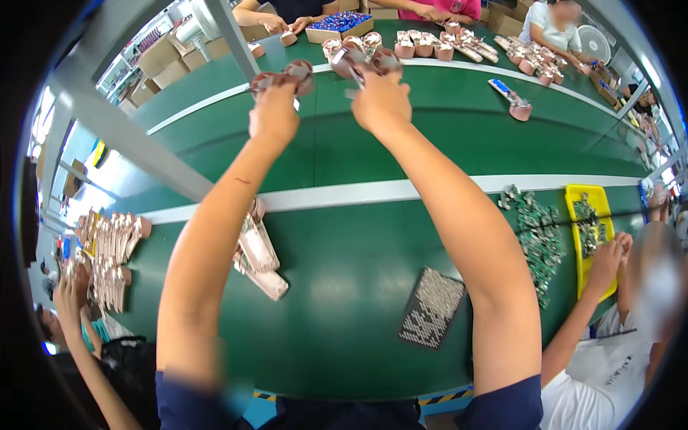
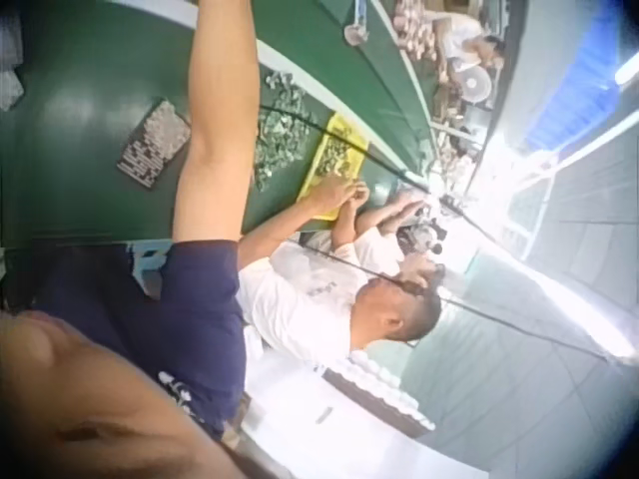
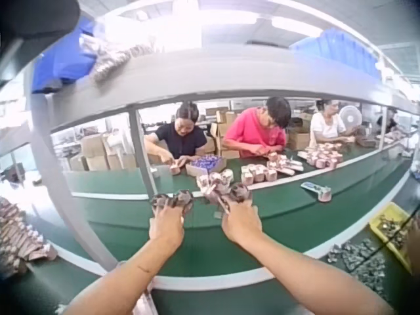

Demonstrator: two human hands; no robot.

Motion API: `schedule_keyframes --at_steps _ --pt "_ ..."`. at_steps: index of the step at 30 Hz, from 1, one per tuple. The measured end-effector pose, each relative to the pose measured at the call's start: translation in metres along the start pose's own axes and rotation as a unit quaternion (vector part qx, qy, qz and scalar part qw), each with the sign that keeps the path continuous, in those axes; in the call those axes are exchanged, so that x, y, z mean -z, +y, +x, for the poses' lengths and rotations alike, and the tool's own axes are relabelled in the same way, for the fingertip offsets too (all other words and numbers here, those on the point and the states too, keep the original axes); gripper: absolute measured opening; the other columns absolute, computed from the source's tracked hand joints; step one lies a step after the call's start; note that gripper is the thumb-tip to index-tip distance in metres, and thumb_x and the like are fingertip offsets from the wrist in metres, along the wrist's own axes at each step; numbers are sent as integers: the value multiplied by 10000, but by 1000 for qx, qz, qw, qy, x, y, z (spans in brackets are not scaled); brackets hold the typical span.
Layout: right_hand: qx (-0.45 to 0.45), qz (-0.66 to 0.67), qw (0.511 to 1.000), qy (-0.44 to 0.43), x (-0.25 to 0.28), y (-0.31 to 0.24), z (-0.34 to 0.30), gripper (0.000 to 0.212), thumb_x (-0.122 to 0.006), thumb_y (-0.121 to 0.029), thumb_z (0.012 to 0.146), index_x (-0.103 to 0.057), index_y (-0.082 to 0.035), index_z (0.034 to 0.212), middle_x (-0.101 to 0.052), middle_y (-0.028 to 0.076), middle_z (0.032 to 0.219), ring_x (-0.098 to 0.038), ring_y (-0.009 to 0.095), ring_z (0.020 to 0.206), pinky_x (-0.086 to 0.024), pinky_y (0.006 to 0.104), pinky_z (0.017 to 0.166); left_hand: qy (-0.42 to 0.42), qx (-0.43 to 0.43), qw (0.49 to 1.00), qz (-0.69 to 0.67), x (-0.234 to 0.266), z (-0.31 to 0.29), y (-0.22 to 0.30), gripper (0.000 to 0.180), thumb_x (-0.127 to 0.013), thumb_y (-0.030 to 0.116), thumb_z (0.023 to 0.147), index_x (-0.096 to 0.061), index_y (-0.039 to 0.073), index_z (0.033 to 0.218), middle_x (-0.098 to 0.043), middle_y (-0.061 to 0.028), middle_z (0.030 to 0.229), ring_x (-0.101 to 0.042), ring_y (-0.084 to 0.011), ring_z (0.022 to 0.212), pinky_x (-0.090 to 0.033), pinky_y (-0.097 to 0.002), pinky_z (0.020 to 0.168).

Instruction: The person assembles portable fans by fitting circuit boards into fan housings, driving screws with an electric screwdriver, and pushing the assembled fans across the workbench.

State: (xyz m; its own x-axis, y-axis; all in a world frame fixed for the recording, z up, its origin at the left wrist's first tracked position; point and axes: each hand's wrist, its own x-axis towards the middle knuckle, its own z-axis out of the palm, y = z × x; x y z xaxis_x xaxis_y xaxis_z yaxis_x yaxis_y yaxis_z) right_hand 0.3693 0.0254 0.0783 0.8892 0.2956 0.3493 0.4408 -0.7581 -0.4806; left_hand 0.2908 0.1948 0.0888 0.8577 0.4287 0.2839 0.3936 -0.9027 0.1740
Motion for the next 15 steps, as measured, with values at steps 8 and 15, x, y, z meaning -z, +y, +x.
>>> schedule_keyframes --at_steps 8,15 --pt "62 191 980 -14 -151 -82 110 476 -625 -206 806 -573 -272 1275 -457 235 1355 -491 450 1215 -471 495 969 151 -83 984 -39 -34 112 -97 452 -587 -36 742 -592 129 1162 -588 -159 1162 -545 -387 1132 -400 -452 1002" --pt "35 79 996 24 -233 -92 164 288 -598 -204 861 -675 -276 1129 -482 142 1269 -541 395 1084 -514 397 857 151 -33 987 -53 -65 129 -81 439 -601 -44 676 -578 120 1082 -562 -132 1128 -582 -347 1043 -485 -414 875"
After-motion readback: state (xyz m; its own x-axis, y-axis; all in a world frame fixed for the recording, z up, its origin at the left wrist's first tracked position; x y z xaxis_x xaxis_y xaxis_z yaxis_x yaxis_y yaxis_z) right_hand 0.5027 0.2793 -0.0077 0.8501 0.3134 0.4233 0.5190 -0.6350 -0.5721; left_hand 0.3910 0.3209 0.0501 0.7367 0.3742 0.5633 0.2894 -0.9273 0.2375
